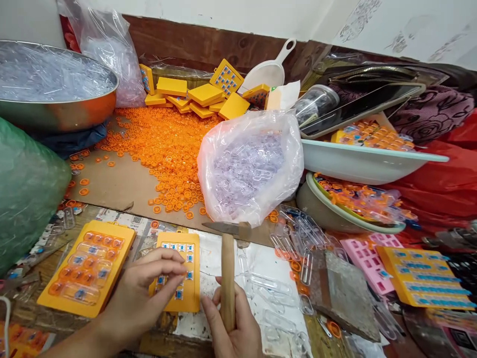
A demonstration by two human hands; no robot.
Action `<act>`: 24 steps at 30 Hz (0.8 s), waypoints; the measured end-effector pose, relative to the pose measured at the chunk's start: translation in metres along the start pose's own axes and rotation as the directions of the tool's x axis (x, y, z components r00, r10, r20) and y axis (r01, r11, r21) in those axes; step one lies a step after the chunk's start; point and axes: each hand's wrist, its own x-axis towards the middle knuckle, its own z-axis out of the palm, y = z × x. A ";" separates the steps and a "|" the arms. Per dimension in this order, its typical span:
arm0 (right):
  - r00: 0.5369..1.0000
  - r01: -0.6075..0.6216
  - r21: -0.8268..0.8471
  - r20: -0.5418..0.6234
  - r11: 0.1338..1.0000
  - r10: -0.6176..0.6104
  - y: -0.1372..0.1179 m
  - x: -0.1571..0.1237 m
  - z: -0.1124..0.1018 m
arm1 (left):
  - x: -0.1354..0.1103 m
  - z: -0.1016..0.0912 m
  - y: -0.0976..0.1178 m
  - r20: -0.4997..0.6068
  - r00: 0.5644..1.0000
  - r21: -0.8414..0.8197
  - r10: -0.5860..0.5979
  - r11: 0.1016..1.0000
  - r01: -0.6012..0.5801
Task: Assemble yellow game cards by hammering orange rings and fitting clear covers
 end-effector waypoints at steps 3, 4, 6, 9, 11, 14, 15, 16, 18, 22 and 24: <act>0.988 0.148 -0.114 0.061 0.982 -0.142 0.003 0.010 0.005 | -0.008 0.017 -0.034 -0.161 0.987 0.092 -0.020 0.995 0.036; 0.979 0.194 -0.141 0.091 0.971 -0.182 0.007 0.012 0.006 | -0.007 0.016 -0.044 -0.174 0.984 0.107 -0.033 0.993 0.053; 0.961 0.256 -0.165 0.146 0.953 -0.233 0.014 0.016 0.007 | -0.004 0.009 -0.058 -0.153 0.987 0.115 -0.051 0.991 0.069; 0.958 0.231 -0.152 0.209 0.961 -0.197 0.021 0.020 0.009 | -0.001 -0.009 -0.067 -0.109 0.993 0.119 -0.044 0.991 0.057; 0.958 0.162 -0.137 0.260 0.977 -0.122 0.022 0.021 0.009 | 0.000 -0.018 -0.068 -0.097 0.995 0.138 -0.024 0.990 0.037; 0.951 0.096 -0.132 0.304 0.987 -0.052 0.019 0.020 0.010 | 0.003 -0.017 -0.067 -0.044 0.996 0.215 0.074 0.975 -0.063; 0.951 0.089 -0.131 0.306 0.987 -0.045 0.019 0.019 0.010 | 0.004 -0.013 -0.066 -0.008 0.993 0.244 0.115 0.964 -0.109; 0.953 0.087 -0.131 0.299 0.988 -0.044 0.018 0.017 0.010 | 0.005 -0.009 -0.065 0.028 0.989 0.273 0.148 0.950 -0.150; 0.964 0.112 -0.136 0.257 0.984 -0.074 0.019 0.014 0.007 | 0.007 0.001 -0.063 0.071 0.982 0.333 0.174 0.924 -0.188; 0.930 0.356 -0.247 0.187 0.901 -0.317 0.022 0.006 -0.010 | 0.010 0.009 -0.063 0.058 0.984 0.449 0.166 0.876 -0.174; 0.861 0.503 -0.312 0.258 0.806 -0.438 0.021 0.003 -0.022 | 0.010 0.008 -0.063 0.062 0.983 0.472 0.175 0.862 -0.184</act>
